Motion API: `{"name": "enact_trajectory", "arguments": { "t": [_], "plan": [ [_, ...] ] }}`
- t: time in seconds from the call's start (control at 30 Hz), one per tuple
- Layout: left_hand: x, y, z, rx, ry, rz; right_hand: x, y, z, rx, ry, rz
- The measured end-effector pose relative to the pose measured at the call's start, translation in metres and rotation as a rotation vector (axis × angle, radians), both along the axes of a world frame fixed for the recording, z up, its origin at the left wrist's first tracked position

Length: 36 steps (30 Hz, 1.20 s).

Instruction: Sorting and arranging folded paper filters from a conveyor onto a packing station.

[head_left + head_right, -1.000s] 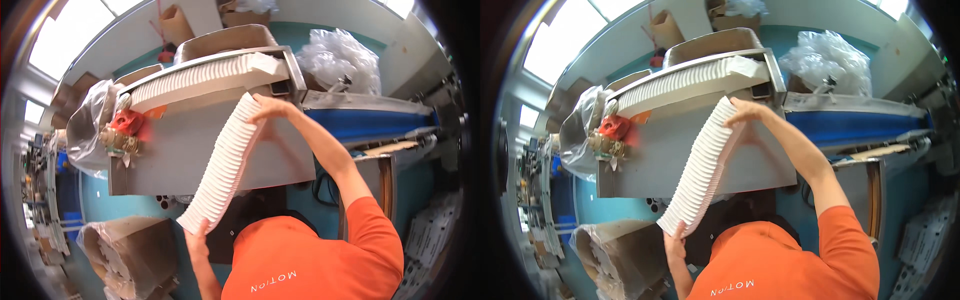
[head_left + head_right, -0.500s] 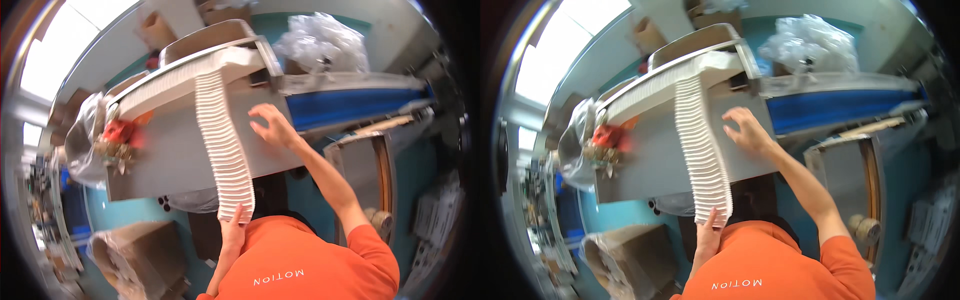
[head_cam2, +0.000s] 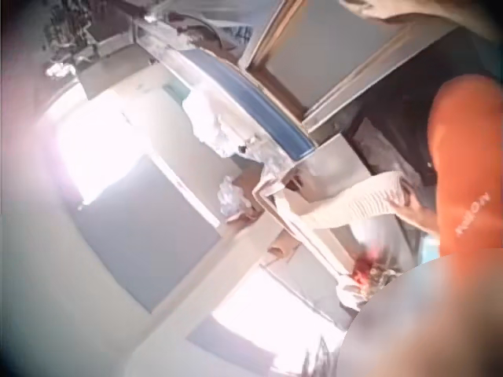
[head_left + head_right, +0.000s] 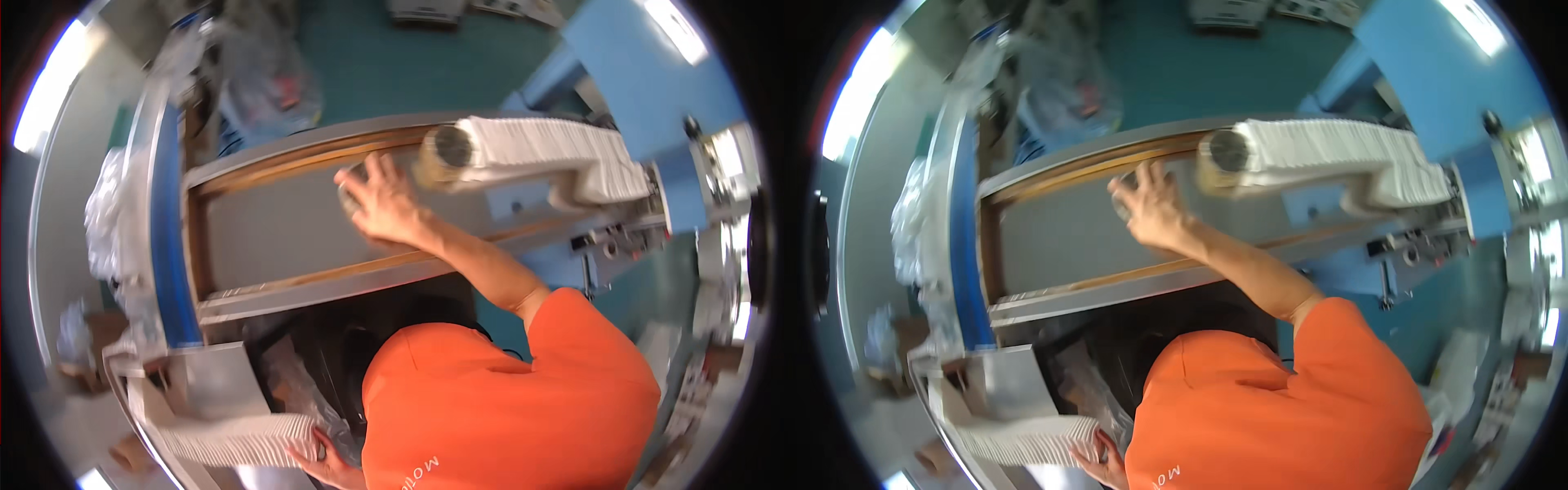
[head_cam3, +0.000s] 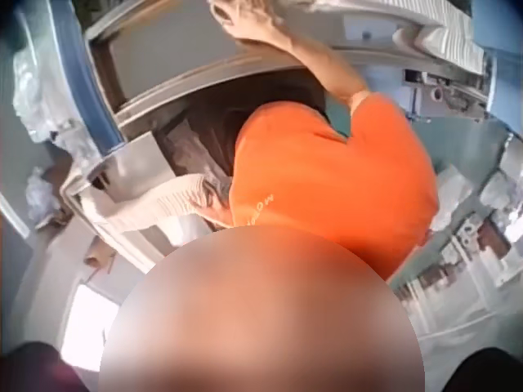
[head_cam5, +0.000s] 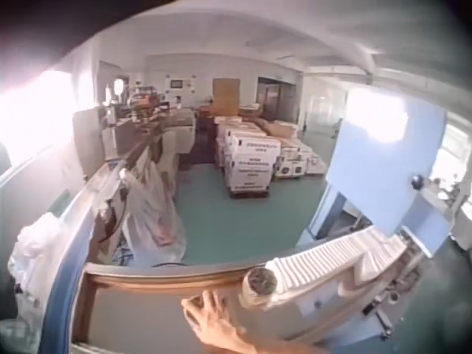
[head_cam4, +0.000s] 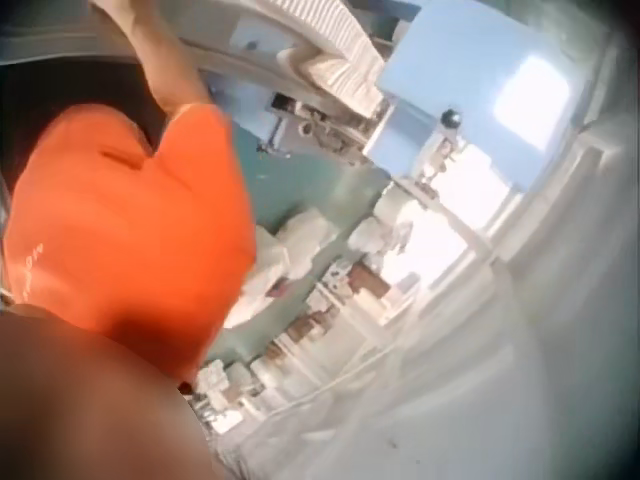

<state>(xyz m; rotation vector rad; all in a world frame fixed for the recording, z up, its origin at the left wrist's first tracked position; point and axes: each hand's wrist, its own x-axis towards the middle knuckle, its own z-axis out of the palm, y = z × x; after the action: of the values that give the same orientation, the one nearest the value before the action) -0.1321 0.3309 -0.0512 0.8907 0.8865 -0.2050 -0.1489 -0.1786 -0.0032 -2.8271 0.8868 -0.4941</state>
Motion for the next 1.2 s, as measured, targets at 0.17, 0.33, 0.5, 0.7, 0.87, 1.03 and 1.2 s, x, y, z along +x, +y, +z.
{"name": "enact_trajectory", "arguments": {
  "t": [0.17, 0.33, 0.5, 0.7, 0.87, 1.03, 1.2],
  "plan": [
    [-0.002, 0.002, 0.0, 0.05, -0.047, -0.236, -0.114, 0.001, -0.004, 0.182, -0.25, -0.148],
    [-0.003, 0.008, 0.001, 0.115, -0.111, -0.339, -0.25, -0.054, 0.012, 0.17, -0.008, -0.657],
    [-0.005, 0.009, -0.001, 0.177, -0.175, -0.426, -0.352, -0.101, 0.021, 0.232, 0.234, -0.967],
    [-0.004, 0.007, 0.001, 0.257, -0.258, -0.504, -0.242, -0.043, 0.034, -0.001, 0.005, -0.549],
    [-0.011, -0.026, 0.031, 0.332, -0.338, -0.463, -0.051, 0.113, 0.023, 1.099, -0.43, 0.336],
    [-0.006, -0.012, 0.032, -0.252, -0.154, 0.012, 0.03, 0.266, -0.015, 2.225, 0.668, 0.273],
    [-0.026, -0.002, 0.039, -0.085, -0.124, -0.038, 0.069, 0.352, -0.027, 2.348, 0.853, 0.136]
  ]
}}
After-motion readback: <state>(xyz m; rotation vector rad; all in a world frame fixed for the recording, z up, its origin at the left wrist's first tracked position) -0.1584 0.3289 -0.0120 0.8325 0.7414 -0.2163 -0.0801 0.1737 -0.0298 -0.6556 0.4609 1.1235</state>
